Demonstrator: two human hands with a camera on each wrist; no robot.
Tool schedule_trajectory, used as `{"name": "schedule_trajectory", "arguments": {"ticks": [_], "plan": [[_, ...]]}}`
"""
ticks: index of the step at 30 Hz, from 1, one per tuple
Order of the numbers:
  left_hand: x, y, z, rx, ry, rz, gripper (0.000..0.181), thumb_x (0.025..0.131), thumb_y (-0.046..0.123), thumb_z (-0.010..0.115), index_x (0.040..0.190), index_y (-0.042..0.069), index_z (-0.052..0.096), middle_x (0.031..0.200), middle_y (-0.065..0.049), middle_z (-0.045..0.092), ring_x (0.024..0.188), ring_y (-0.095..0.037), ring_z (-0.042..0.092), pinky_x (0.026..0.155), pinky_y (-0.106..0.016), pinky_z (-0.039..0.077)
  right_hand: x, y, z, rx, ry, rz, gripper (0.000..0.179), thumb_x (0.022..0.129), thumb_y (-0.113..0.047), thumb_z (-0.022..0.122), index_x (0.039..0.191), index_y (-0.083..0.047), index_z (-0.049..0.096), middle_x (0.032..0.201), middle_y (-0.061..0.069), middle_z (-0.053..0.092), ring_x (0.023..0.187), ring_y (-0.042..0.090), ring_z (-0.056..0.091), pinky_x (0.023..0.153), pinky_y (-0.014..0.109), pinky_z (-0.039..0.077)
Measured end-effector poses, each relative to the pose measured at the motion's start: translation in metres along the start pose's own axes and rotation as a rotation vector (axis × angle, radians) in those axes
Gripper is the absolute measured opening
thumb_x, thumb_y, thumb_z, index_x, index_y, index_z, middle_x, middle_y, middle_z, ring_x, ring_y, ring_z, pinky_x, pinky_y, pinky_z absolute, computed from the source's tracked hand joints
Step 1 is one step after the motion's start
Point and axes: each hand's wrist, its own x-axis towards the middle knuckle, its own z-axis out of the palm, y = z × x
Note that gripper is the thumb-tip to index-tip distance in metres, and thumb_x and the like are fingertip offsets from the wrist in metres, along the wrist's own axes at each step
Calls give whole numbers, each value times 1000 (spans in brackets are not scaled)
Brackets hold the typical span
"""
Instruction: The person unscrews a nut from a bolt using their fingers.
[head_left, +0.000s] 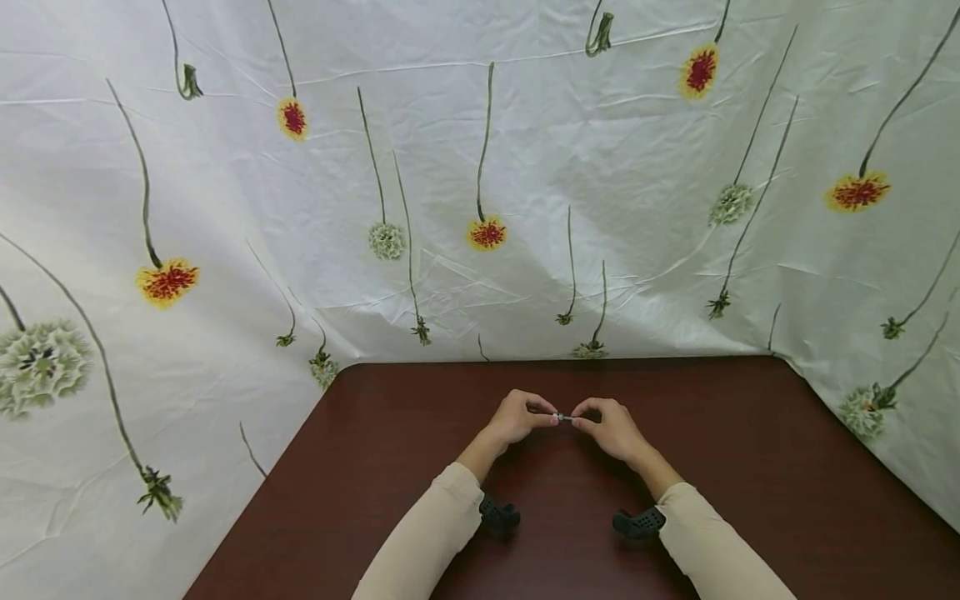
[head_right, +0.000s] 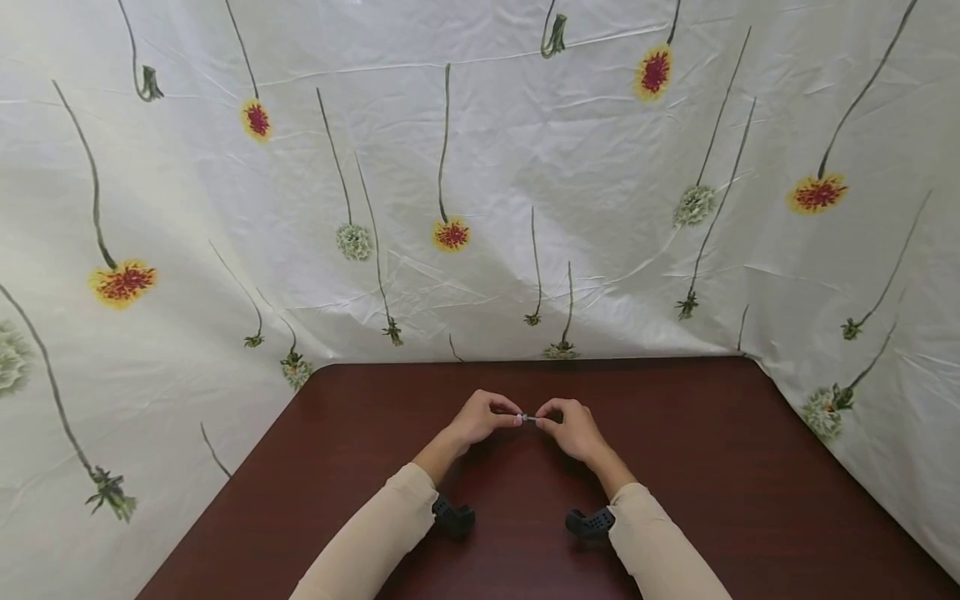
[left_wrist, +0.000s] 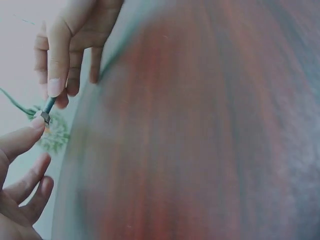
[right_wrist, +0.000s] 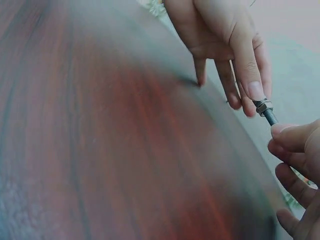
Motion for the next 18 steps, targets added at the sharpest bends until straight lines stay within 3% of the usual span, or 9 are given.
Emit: {"name": "schedule_trajectory", "arguments": {"ticks": [1,4,11,18], "plan": [[0,1,-1,-26,-3,10,7,90,14,83,95,9,82,96,3,71,92,-18,64,84,-41,53,0,-2,-1,12,6,-6,5,98,-11,74,101,-13,76,113,4,71,115,30,59,93,53,45],[1,3,-4,-52,0,47,7,91,14,82,97,9,81,95,4,72,93,-13,63,82,-34,52,2,-6,-3,47,28,-17,5,98,-11,73,101,-12,76,108,3,72,110,28,60,90,50,45],[1,8,-9,-92,16,112,7,94,14,79,100,10,79,100,2,72,97,-16,64,82,-37,52,3,-14,-6,99,53,-16,5,99,-14,72,103,-11,75,107,2,71,107,28,58,90,50,44],[-2,16,-14,-168,58,146,10,94,15,80,104,12,80,103,4,73,100,-16,63,81,-36,52,2,-25,-7,218,105,-28,9,99,-10,72,106,-5,74,104,6,70,100,26,58,83,42,45]]}}
